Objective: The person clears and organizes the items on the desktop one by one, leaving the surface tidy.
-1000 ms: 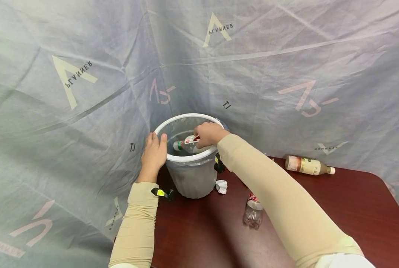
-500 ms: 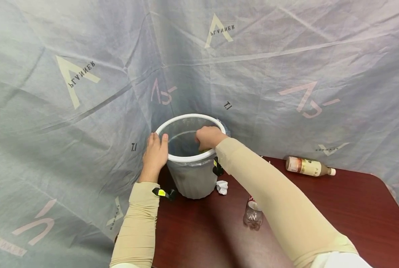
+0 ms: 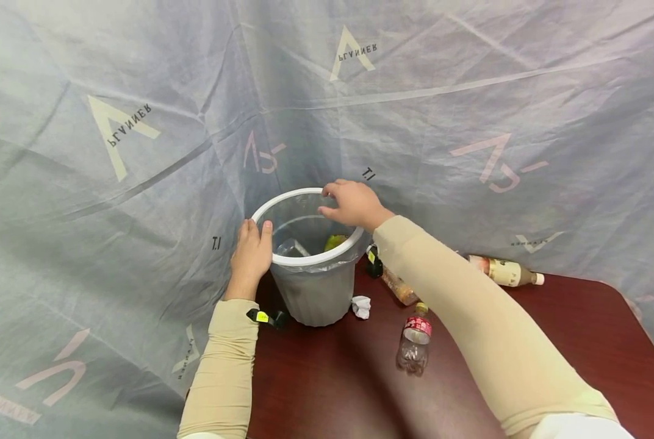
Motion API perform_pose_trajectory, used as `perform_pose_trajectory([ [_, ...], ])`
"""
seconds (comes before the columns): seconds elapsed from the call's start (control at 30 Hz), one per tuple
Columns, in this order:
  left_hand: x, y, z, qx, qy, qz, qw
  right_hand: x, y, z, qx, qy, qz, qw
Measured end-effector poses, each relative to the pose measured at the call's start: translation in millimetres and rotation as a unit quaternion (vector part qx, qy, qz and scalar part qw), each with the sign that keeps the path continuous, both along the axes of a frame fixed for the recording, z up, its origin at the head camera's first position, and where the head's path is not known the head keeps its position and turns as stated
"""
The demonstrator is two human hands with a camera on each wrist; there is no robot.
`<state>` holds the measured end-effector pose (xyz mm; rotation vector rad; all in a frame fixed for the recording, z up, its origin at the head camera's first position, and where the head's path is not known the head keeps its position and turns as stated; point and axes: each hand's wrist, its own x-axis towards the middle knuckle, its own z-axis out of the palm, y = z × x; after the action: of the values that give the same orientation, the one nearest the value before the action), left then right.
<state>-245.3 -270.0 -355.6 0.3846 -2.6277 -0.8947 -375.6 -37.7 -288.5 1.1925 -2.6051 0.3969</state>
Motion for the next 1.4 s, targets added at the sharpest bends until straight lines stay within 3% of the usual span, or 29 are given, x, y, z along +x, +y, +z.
perform_pose_trajectory([
  [0.23, 1.2, -1.1, -0.6, 0.004, -0.009, -0.003, 0.9999, -15.8, 43, 1.0, -0.085, -0.024, -0.052, 0.9947],
  [0.47, 0.9, -1.2, -2.0, 0.003, -0.011, -0.001, 0.9999, -36.4, 85, -19.1, -0.128, -0.061, -0.099, 0.9849],
  [0.6, 1.0, -1.4, -2.2, 0.004, -0.012, 0.002, 0.9999, -44.1, 105, -35.3, -0.158, -0.073, -0.104, 0.9792],
  [0.7, 1.5, -1.1, -1.9, 0.005, -0.013, 0.004, 0.9999, -46.3, 119, -52.6, -0.185, -0.087, -0.107, 0.9730],
  [0.93, 2.6, 0.6, -1.5, 0.007, -0.011, 0.005, 0.9999, -46.2, 149, -108.6, -0.219, -0.142, -0.141, 0.9548],
  [1.2, 2.9, 1.0, -1.4, 0.005, -0.011, 0.001, 0.9999, -34.4, 172, -171.8, -0.246, -0.200, -0.164, 0.9342],
  [1.4, 2.0, 1.4, -1.1, 0.004, -0.009, -0.005, 0.9999, -26.4, 181, -212.6, -0.256, -0.225, -0.174, 0.9239],
])
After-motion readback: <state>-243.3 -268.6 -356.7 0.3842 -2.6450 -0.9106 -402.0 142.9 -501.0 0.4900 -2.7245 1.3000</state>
